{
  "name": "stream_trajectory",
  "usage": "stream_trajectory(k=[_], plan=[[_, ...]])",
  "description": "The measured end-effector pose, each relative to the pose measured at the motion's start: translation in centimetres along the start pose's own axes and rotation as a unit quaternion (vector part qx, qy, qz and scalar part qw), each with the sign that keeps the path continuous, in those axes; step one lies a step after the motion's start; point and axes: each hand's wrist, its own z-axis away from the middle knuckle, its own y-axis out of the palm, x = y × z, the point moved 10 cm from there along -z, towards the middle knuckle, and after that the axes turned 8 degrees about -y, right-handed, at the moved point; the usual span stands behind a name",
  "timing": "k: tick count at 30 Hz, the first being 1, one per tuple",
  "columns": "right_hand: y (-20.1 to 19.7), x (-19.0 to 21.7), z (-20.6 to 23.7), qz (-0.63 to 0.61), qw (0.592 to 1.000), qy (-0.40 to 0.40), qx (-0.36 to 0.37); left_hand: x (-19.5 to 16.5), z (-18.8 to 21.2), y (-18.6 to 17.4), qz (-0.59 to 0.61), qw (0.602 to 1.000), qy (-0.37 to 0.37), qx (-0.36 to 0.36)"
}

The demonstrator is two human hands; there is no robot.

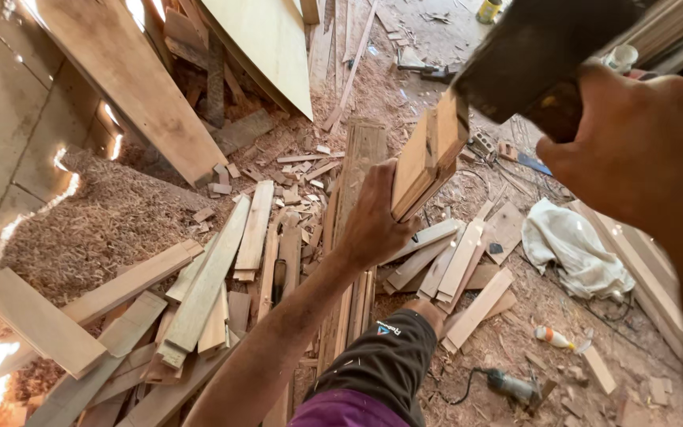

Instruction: The person stands over a pile of wood scraps on the floor and uses a small hand axe to split and chop pieces of wood, repositioning each piece on a base plank between strikes and setting split pieces aside.

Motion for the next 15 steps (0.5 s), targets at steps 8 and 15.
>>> stream_trajectory(k=[8, 15], plan=[[22.4, -3.4, -3.4, -0.399, 0.880, 0.240, 0.098, -4.7, -2.1, -1.6, 0.020, 0.991, 0.095, -0.091], [40.8, 4.2, -3.5, -0.546, 0.804, 0.145, 0.186, -4.7, -2.1, -1.1, 0.014, 0.990, 0.107, -0.088]])
